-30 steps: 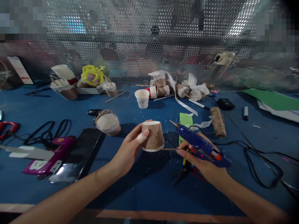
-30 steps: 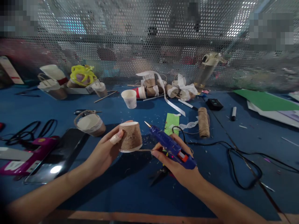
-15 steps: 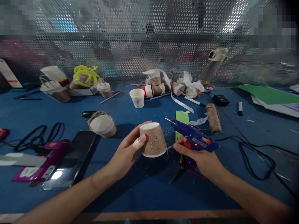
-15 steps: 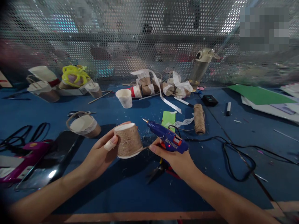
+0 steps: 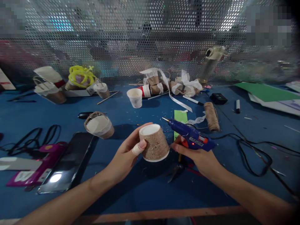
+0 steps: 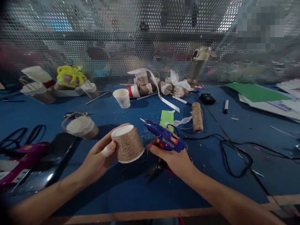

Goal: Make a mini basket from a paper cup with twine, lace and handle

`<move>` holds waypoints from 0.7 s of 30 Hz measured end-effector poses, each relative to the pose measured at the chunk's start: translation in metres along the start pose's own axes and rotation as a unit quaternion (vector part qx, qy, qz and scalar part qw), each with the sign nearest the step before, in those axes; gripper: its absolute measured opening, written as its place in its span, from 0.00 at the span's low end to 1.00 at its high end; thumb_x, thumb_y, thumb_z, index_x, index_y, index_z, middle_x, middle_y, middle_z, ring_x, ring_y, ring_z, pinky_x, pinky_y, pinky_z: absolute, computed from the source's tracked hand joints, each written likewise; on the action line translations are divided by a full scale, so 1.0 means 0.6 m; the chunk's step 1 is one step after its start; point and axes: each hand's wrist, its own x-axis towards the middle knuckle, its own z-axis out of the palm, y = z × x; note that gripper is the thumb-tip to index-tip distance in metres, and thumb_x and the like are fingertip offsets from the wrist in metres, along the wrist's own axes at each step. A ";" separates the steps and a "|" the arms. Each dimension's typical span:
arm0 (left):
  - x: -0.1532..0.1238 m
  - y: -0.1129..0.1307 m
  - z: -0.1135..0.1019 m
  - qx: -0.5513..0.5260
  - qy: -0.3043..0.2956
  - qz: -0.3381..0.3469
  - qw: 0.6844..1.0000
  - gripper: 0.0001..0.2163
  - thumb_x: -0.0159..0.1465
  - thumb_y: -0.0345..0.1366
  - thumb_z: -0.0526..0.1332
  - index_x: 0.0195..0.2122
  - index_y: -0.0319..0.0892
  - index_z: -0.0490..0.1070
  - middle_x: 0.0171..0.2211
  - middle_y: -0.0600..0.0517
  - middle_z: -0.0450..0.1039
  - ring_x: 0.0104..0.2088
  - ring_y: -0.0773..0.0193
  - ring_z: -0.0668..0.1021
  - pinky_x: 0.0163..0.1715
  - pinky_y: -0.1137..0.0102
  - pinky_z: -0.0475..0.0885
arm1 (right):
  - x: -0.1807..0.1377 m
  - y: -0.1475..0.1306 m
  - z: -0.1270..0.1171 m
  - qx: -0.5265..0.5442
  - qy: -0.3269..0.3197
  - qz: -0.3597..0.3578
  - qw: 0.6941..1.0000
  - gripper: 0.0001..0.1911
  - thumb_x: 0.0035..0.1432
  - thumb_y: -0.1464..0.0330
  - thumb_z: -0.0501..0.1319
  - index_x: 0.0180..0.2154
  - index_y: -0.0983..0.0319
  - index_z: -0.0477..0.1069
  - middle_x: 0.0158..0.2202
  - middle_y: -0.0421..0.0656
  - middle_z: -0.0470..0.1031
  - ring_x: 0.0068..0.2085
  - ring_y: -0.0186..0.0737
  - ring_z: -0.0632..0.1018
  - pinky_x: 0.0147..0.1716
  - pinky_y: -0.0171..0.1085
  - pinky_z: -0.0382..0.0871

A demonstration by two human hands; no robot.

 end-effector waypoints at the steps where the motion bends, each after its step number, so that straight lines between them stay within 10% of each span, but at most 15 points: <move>1: 0.000 0.000 0.001 0.000 -0.001 0.000 1.000 0.22 0.62 0.45 0.69 0.58 0.53 0.74 0.63 0.48 0.70 0.66 0.44 0.65 0.66 0.56 0.59 | 0.000 0.000 0.000 0.001 -0.002 0.006 1.000 0.11 0.47 0.62 0.73 0.27 0.58 0.74 0.29 0.40 0.78 0.35 0.43 0.79 0.42 0.46 0.76; 21: -0.004 0.000 0.002 0.019 -0.015 0.016 1.000 0.25 0.62 0.45 0.69 0.60 0.53 0.72 0.63 0.49 0.70 0.67 0.44 0.64 0.65 0.57 0.60 | -0.001 -0.003 0.003 0.000 -0.036 -0.012 0.999 0.10 0.51 0.60 0.71 0.29 0.58 0.73 0.29 0.39 0.78 0.32 0.41 0.79 0.40 0.42 0.78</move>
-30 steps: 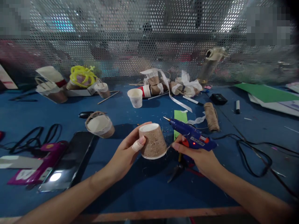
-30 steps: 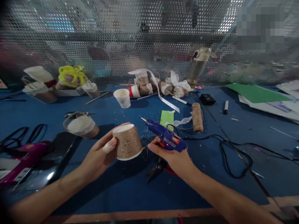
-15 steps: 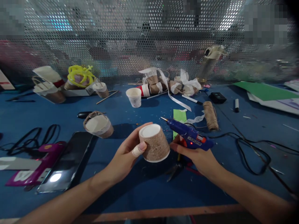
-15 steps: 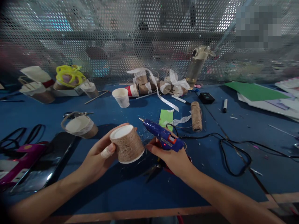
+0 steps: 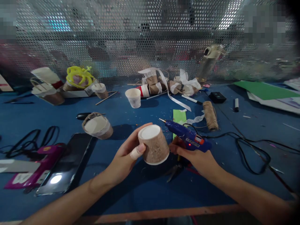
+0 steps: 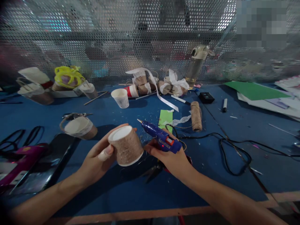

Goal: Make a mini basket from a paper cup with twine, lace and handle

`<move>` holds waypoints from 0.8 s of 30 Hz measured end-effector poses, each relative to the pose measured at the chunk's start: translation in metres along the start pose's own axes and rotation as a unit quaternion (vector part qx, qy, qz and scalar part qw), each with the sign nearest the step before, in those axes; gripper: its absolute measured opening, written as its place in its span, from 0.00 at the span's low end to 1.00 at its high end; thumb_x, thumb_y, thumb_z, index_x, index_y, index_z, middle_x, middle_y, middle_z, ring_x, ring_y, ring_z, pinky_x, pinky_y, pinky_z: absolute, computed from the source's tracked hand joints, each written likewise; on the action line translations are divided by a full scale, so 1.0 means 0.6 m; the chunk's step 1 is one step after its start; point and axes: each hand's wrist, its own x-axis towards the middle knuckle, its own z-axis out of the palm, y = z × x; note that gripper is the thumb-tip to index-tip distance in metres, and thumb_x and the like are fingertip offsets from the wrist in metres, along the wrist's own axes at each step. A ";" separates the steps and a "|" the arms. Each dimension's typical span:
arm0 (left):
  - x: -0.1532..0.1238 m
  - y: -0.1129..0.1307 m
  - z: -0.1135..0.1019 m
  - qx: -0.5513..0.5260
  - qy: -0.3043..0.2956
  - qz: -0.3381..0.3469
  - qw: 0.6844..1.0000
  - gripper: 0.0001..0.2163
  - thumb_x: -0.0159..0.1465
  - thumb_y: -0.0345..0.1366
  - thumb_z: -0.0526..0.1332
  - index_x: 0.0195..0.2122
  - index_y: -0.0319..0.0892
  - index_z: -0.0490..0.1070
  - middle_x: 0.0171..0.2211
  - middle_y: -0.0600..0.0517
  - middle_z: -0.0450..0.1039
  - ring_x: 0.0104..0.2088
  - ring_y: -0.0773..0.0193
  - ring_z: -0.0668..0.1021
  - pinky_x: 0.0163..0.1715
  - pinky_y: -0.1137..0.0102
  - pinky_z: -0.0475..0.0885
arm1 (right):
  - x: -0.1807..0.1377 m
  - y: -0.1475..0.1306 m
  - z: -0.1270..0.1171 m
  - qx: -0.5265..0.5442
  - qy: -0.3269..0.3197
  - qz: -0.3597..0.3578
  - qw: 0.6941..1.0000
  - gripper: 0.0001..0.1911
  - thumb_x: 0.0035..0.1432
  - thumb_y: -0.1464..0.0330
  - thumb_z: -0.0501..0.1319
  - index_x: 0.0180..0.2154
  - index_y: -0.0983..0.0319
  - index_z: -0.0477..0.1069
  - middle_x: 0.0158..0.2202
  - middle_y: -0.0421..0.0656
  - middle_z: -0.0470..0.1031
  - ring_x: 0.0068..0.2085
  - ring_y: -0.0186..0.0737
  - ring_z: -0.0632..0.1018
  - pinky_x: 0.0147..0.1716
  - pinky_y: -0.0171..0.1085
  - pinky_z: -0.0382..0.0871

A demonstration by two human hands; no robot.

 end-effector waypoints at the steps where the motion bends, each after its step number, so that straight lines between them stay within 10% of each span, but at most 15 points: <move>1: 0.003 0.000 0.002 -0.026 0.018 -0.012 0.999 0.24 0.62 0.45 0.68 0.59 0.51 0.73 0.63 0.48 0.71 0.67 0.44 0.64 0.65 0.56 0.61 | 0.000 0.000 0.000 -0.008 0.008 -0.011 1.000 0.10 0.51 0.60 0.70 0.29 0.58 0.74 0.29 0.39 0.78 0.33 0.41 0.80 0.41 0.42 0.78; 9: 0.029 0.017 0.009 -0.188 0.168 -0.021 0.968 0.15 0.68 0.39 0.59 0.52 0.39 0.75 0.52 0.43 0.78 0.59 0.49 0.75 0.63 0.55 0.68 | 0.005 0.000 -0.007 -0.035 0.016 -0.054 0.998 0.06 0.54 0.64 0.70 0.35 0.55 0.76 0.36 0.39 0.81 0.39 0.42 0.82 0.46 0.44 0.79; 24: 0.025 0.028 -0.004 -0.190 0.113 -0.005 0.975 0.17 0.67 0.39 0.59 0.53 0.38 0.75 0.50 0.43 0.80 0.56 0.49 0.77 0.56 0.57 0.75 | 0.022 -0.001 -0.037 -0.061 0.040 -0.058 0.996 0.08 0.53 0.65 0.72 0.31 0.57 0.74 0.31 0.39 0.80 0.36 0.42 0.83 0.40 0.40 0.81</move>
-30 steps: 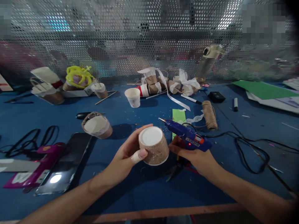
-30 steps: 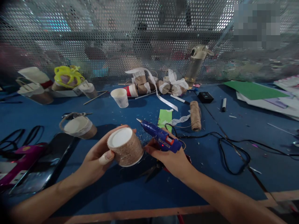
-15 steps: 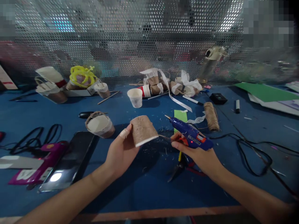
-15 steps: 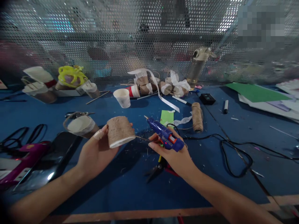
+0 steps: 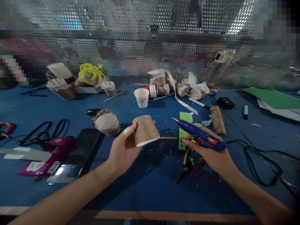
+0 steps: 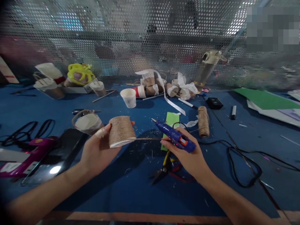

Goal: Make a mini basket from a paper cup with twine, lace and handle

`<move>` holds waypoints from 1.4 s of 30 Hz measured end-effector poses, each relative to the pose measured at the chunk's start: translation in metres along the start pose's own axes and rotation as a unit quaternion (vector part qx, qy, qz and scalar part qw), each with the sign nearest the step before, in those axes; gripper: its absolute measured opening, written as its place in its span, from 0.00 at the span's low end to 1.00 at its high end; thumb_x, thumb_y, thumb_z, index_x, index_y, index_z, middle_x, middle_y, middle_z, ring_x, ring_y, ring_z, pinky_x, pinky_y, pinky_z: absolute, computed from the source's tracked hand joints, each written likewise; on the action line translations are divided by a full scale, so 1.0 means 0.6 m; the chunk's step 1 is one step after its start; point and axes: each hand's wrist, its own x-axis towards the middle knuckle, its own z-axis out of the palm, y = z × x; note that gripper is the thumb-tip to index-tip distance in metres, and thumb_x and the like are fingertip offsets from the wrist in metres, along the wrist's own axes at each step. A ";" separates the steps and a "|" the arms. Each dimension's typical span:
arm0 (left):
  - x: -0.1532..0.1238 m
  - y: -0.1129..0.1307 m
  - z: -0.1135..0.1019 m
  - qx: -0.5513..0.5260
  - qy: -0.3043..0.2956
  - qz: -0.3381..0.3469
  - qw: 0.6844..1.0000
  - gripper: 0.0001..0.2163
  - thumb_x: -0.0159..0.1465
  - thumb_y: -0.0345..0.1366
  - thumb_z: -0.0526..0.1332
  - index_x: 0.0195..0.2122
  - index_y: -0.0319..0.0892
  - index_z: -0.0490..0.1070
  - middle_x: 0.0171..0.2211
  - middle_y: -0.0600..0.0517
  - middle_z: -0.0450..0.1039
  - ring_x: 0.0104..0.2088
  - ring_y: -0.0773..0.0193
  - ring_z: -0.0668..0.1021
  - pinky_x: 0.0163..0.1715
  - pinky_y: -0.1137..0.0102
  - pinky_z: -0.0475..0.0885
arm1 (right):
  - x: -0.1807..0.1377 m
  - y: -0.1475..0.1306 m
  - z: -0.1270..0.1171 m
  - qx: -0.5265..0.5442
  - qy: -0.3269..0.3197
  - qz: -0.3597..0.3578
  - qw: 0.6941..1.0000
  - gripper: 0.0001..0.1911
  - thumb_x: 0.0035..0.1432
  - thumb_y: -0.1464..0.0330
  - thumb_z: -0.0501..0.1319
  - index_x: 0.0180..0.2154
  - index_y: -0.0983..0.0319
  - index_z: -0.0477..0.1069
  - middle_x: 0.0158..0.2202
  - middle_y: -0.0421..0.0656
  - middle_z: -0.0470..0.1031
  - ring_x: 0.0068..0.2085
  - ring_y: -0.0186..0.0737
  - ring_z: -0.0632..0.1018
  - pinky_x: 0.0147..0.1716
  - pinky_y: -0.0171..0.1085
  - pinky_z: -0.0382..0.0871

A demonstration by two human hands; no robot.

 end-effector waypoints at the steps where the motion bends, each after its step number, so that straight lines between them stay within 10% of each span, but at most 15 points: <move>1: 0.001 0.000 0.000 -0.004 0.001 0.002 1.000 0.16 0.67 0.39 0.59 0.52 0.38 0.76 0.49 0.43 0.80 0.56 0.48 0.77 0.56 0.57 0.75 | -0.001 -0.001 0.000 0.009 0.006 0.004 1.000 0.10 0.52 0.65 0.73 0.31 0.57 0.73 0.31 0.39 0.80 0.36 0.42 0.83 0.40 0.40 0.82; 9: 0.006 -0.007 -0.016 0.043 0.030 -0.049 0.997 0.15 0.65 0.41 0.64 0.49 0.40 0.78 0.49 0.45 0.80 0.53 0.50 0.79 0.49 0.64 0.77 | -0.044 -0.024 0.000 -0.017 0.005 -0.056 0.998 0.10 0.51 0.64 0.74 0.32 0.56 0.75 0.31 0.38 0.80 0.33 0.39 0.82 0.32 0.35 0.78; 15: 0.003 -0.003 -0.019 0.083 0.011 -0.015 0.996 0.23 0.64 0.47 0.64 0.59 0.44 0.72 0.56 0.45 0.76 0.58 0.47 0.74 0.49 0.65 0.75 | -0.035 -0.016 -0.009 -0.027 -0.120 -0.097 0.988 0.09 0.53 0.64 0.73 0.34 0.55 0.75 0.37 0.39 0.80 0.36 0.42 0.81 0.35 0.38 0.78; 18: 0.002 -0.002 -0.018 0.100 0.003 0.006 0.995 0.24 0.63 0.47 0.65 0.59 0.44 0.72 0.56 0.45 0.75 0.57 0.46 0.74 0.49 0.63 0.74 | -0.024 -0.012 -0.011 -0.082 -0.062 -0.151 0.983 0.07 0.56 0.64 0.70 0.31 0.56 0.73 0.45 0.42 0.77 0.41 0.43 0.80 0.40 0.40 0.75; 22: 0.001 -0.001 -0.017 0.106 -0.006 0.018 0.994 0.25 0.61 0.47 0.66 0.58 0.45 0.73 0.55 0.45 0.76 0.55 0.45 0.75 0.50 0.60 0.74 | -0.028 -0.011 -0.012 -0.095 -0.023 -0.147 0.984 0.06 0.61 0.67 0.66 0.32 0.56 0.70 0.34 0.40 0.75 0.33 0.39 0.76 0.33 0.38 0.71; 26: 0.000 -0.002 -0.018 0.108 -0.010 0.036 0.993 0.23 0.62 0.45 0.66 0.57 0.46 0.74 0.54 0.46 0.77 0.55 0.46 0.76 0.50 0.60 0.74 | -0.037 -0.001 -0.011 -0.082 -0.130 -0.140 0.978 0.11 0.62 0.69 0.63 0.28 0.58 0.64 0.27 0.37 0.68 0.26 0.35 0.70 0.27 0.37 0.64; 42: -0.005 -0.006 -0.016 0.170 -0.027 0.094 0.981 0.21 0.62 0.42 0.69 0.57 0.51 0.75 0.59 0.48 0.75 0.64 0.45 0.68 0.63 0.53 0.64 | -0.042 0.007 -0.005 -0.185 -0.148 -0.202 0.950 0.13 0.55 0.77 0.61 0.28 0.58 0.58 0.26 0.35 0.64 0.25 0.33 0.66 0.26 0.35 0.58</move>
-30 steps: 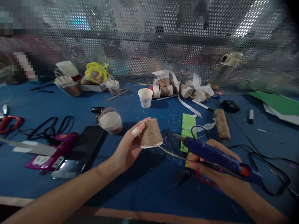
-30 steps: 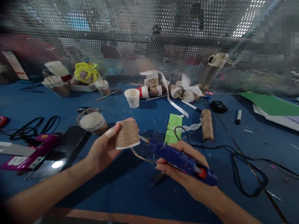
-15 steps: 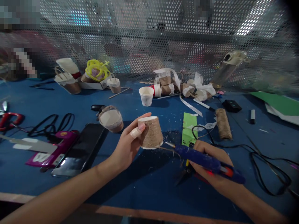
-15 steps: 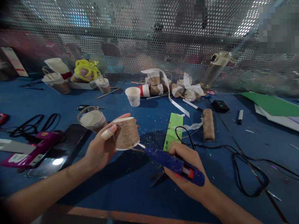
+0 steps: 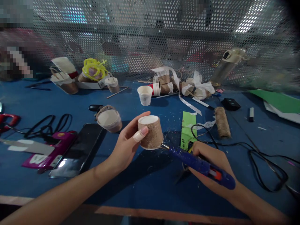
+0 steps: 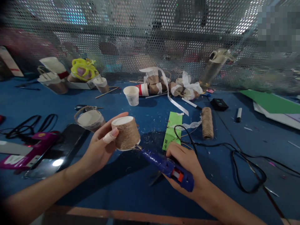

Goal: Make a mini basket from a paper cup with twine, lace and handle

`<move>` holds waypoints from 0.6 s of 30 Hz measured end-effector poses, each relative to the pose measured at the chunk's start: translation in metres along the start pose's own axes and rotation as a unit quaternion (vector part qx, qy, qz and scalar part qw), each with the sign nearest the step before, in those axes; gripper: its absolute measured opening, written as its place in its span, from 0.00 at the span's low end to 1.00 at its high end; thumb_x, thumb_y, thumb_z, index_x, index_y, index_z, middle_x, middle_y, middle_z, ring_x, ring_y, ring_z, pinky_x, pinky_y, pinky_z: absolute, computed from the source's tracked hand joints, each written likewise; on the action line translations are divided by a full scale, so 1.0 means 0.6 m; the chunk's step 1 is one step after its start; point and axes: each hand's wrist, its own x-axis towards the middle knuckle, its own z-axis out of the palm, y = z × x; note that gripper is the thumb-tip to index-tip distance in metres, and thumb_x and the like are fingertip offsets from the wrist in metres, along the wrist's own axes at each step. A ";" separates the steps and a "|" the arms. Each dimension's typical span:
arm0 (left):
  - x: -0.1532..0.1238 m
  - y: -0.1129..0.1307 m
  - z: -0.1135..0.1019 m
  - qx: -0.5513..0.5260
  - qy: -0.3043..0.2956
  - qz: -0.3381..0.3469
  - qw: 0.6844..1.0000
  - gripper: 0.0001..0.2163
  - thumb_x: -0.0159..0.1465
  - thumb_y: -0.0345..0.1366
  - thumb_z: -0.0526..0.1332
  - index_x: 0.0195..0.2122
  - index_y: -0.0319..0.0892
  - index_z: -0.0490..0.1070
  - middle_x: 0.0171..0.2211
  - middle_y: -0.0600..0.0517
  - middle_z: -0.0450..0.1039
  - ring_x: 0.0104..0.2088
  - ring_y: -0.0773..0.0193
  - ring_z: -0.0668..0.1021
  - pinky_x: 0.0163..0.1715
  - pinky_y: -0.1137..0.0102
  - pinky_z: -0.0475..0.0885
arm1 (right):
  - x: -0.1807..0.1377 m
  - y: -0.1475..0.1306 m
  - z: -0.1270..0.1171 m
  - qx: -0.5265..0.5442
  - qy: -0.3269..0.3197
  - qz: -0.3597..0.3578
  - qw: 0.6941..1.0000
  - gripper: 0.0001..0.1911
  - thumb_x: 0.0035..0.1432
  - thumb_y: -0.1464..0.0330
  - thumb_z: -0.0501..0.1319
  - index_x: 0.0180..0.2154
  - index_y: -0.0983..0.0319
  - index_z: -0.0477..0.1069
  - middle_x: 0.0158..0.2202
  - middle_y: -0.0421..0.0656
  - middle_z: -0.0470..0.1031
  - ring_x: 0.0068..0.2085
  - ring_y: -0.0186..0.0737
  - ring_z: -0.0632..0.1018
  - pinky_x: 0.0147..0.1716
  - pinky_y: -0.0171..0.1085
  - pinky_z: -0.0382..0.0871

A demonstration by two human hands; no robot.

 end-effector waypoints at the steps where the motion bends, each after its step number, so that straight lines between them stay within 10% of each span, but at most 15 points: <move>1: 0.000 -0.001 0.000 0.006 0.003 0.001 1.000 0.21 0.62 0.42 0.70 0.57 0.51 0.75 0.58 0.48 0.75 0.64 0.45 0.68 0.64 0.53 0.63 | 0.000 0.000 0.001 -0.007 -0.002 -0.007 1.000 0.13 0.54 0.78 0.61 0.29 0.58 0.58 0.26 0.36 0.64 0.25 0.33 0.66 0.26 0.35 0.57; 18: -0.004 0.000 0.001 0.030 -0.004 0.007 1.000 0.22 0.64 0.41 0.67 0.60 0.53 0.71 0.61 0.48 0.72 0.66 0.45 0.66 0.63 0.55 0.64 | -0.004 -0.001 0.000 -0.018 -0.015 0.019 1.000 0.14 0.50 0.78 0.61 0.28 0.57 0.58 0.26 0.37 0.67 0.25 0.35 0.69 0.26 0.36 0.57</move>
